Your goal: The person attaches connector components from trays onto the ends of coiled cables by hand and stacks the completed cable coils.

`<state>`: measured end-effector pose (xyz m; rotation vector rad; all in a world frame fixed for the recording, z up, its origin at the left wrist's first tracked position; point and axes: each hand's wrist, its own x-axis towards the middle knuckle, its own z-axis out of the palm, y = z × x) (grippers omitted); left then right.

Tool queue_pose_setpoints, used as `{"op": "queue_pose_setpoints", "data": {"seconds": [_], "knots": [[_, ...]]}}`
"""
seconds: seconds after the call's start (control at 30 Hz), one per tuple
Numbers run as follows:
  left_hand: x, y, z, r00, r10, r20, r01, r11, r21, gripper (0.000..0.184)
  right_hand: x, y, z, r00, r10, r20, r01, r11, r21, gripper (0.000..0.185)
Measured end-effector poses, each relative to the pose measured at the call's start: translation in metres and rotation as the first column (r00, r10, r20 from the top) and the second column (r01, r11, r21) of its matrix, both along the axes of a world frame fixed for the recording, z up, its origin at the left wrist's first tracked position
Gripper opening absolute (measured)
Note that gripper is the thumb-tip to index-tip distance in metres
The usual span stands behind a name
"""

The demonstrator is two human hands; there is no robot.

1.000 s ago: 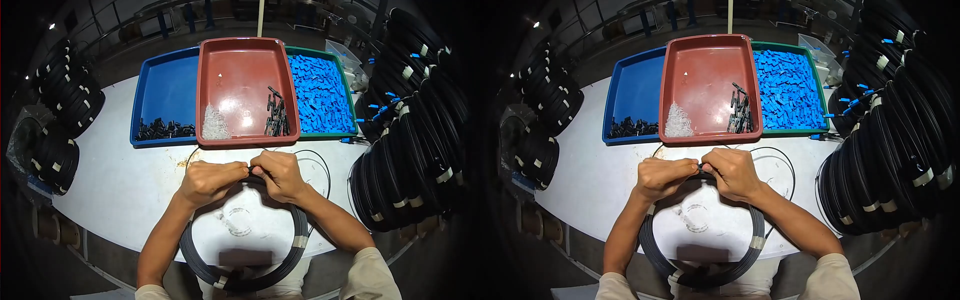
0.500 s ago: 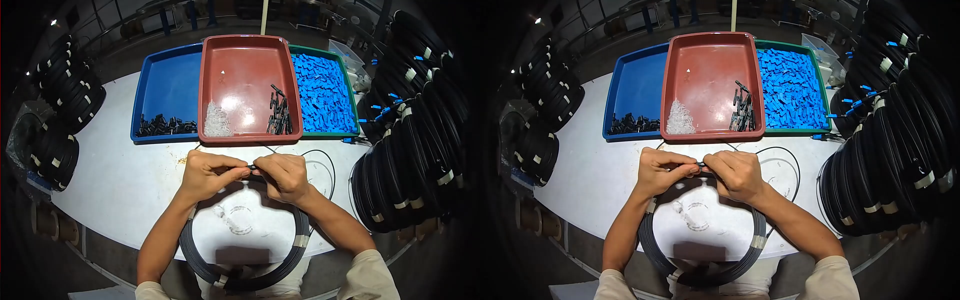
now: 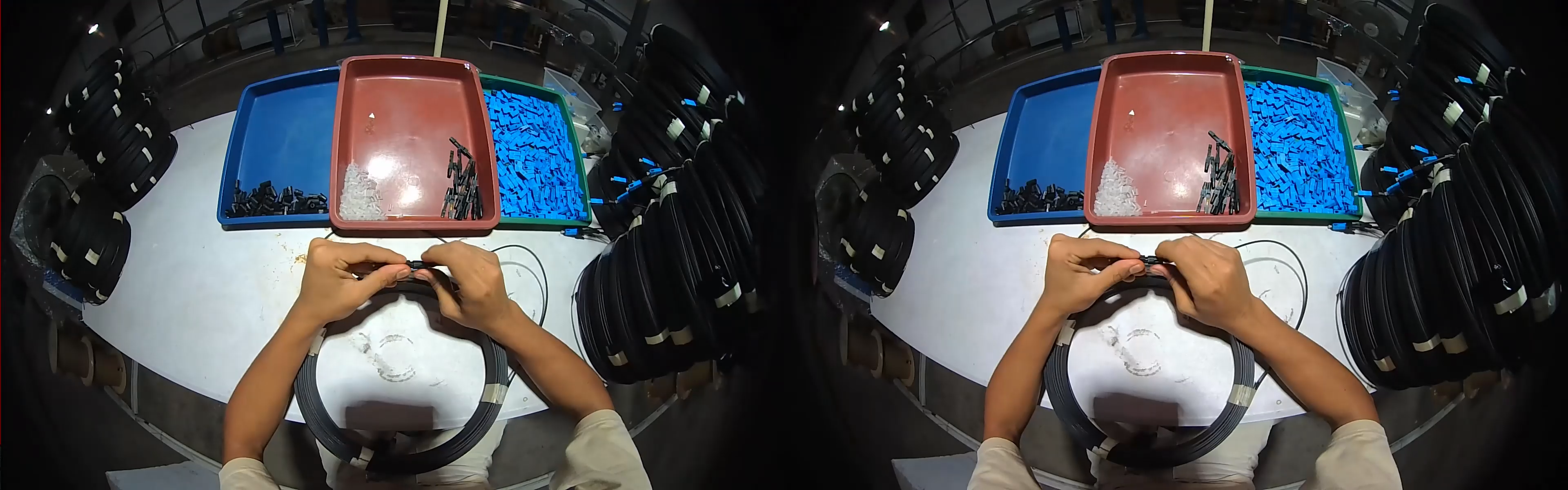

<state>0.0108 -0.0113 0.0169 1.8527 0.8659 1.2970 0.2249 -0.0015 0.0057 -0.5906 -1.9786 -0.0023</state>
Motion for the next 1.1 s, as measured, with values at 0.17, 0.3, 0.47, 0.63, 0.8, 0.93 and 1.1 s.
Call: {"op": "queue_pose_setpoints", "data": {"seconds": [0.17,0.3,0.47,0.63,0.8,0.93,1.1], "knots": [[0.003,-0.002,0.006,0.994,-0.015,-0.104,0.04,0.97,0.241,0.014,0.007,-0.006,0.004,0.991,-0.056,0.119,0.045,0.995,0.094,0.015],[0.004,0.0,0.0,0.987,0.033,-0.157,0.033,0.916,0.401,0.016,0.005,-0.01,0.007,0.977,-0.116,0.178,0.107,0.992,0.062,0.013],[0.003,-0.002,0.005,0.978,0.079,-0.193,0.024,0.876,0.482,0.016,0.004,-0.004,0.0,0.997,0.024,0.077,-0.016,0.994,-0.111,0.015],[0.001,-0.002,0.005,0.988,0.082,-0.13,-0.044,0.961,0.273,0.015,0.0,-0.002,0.001,0.999,-0.031,0.032,0.032,0.999,-0.016,0.015],[0.004,-0.004,0.007,0.989,0.013,-0.148,0.039,0.939,0.342,0.016,0.008,-0.008,0.006,0.988,-0.068,0.136,0.06,0.996,0.063,0.019],[0.001,-0.005,0.006,0.966,0.084,-0.243,0.062,0.843,0.535,0.019,0.01,-0.004,0.003,0.988,0.005,0.152,0.001,0.999,-0.04,0.018],[0.0,-0.002,0.004,0.974,0.091,-0.208,0.035,0.846,0.533,0.019,0.006,-0.004,0.004,0.988,0.038,0.152,-0.023,0.995,-0.101,0.018]]}}
